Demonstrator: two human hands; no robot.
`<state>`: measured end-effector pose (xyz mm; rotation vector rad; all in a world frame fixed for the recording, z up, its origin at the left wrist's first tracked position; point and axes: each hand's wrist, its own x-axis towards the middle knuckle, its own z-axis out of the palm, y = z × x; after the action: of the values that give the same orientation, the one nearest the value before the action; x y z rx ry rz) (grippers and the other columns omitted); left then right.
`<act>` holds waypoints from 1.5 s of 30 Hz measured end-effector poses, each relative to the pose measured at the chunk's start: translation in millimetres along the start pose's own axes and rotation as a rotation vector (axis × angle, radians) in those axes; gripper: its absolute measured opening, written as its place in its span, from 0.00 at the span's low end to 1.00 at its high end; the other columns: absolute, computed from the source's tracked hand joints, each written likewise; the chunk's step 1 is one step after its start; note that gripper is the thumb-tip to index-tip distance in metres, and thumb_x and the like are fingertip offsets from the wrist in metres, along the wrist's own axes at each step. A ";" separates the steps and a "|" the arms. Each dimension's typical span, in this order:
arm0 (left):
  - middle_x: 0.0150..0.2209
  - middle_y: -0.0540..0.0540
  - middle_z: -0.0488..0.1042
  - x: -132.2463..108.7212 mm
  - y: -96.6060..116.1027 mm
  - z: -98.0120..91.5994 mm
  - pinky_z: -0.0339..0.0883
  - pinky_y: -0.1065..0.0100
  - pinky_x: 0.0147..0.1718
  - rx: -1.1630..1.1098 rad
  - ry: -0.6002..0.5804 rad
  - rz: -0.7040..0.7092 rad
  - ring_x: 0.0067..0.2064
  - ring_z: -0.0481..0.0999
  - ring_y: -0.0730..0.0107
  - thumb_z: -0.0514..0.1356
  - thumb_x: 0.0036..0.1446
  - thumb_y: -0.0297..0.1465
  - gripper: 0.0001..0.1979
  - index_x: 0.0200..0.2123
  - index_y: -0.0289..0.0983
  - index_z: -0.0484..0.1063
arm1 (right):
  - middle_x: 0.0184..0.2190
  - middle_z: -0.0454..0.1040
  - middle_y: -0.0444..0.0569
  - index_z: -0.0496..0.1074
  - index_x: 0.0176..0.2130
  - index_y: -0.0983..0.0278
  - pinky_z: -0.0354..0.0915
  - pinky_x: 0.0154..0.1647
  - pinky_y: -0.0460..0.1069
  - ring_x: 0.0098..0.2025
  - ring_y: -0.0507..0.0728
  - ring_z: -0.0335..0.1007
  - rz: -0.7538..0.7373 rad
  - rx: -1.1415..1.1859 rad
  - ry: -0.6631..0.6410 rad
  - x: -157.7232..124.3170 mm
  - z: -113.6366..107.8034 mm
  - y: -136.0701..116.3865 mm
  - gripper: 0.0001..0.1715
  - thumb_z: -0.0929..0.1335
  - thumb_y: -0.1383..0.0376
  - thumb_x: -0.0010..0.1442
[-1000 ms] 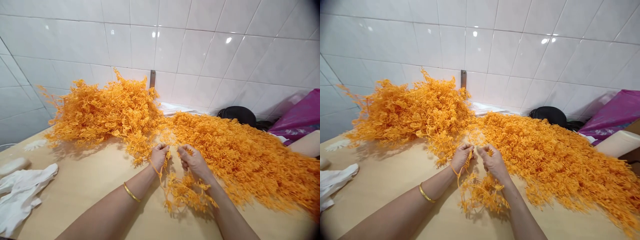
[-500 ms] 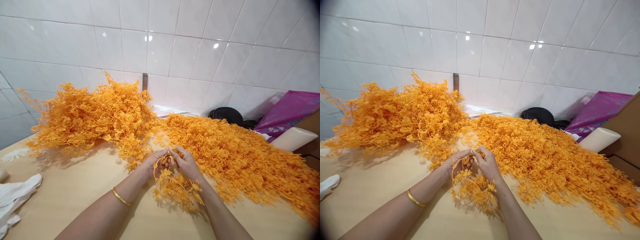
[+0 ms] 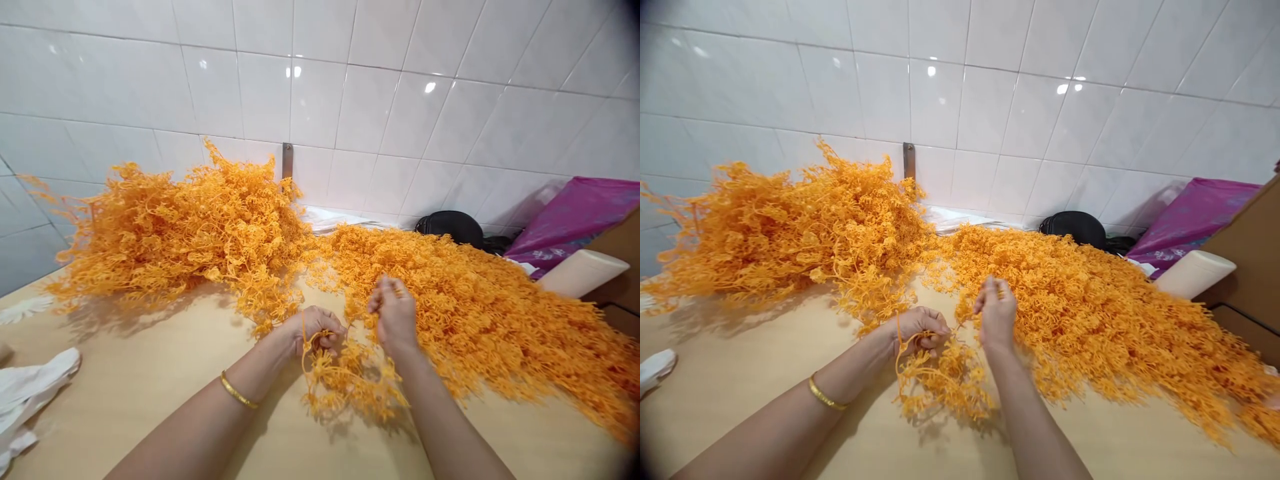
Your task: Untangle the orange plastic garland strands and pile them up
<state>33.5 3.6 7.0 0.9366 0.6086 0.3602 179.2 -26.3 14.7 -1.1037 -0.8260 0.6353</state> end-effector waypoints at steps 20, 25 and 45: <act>0.24 0.45 0.71 9.5 1.7 -17.7 0.66 0.66 0.32 -0.441 0.080 0.404 0.25 0.70 0.74 0.55 0.44 0.18 0.11 0.34 0.31 0.66 | 0.18 0.65 0.42 0.65 0.31 0.63 0.50 0.14 0.43 0.14 0.47 0.54 0.068 -0.659 -0.311 2.6 -8.9 9.0 0.08 0.61 0.63 0.48; 0.27 0.45 0.72 10.8 2.6 -19.4 0.66 0.65 0.35 -0.462 0.164 0.398 0.31 0.72 0.71 0.55 0.45 0.19 0.11 0.35 0.32 0.66 | 0.23 0.66 0.42 0.65 0.39 0.63 0.49 0.14 0.42 0.14 0.45 0.52 0.309 -0.303 -0.480 -3.1 -4.1 4.8 0.18 0.63 0.62 0.46; 0.20 0.49 0.69 11.5 -0.9 -2.6 0.66 0.72 0.25 -0.294 0.335 0.379 0.23 0.71 0.74 0.60 0.42 0.21 0.06 0.24 0.33 0.64 | 0.11 0.55 0.36 0.62 0.25 0.64 0.49 0.15 0.43 0.14 0.46 0.49 0.234 -0.256 -0.462 -18.3 9.4 5.3 0.14 0.65 0.55 0.48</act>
<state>40.8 11.0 1.3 0.7084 0.6597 0.9346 161.0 -34.2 7.0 -1.3186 -1.2093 1.0254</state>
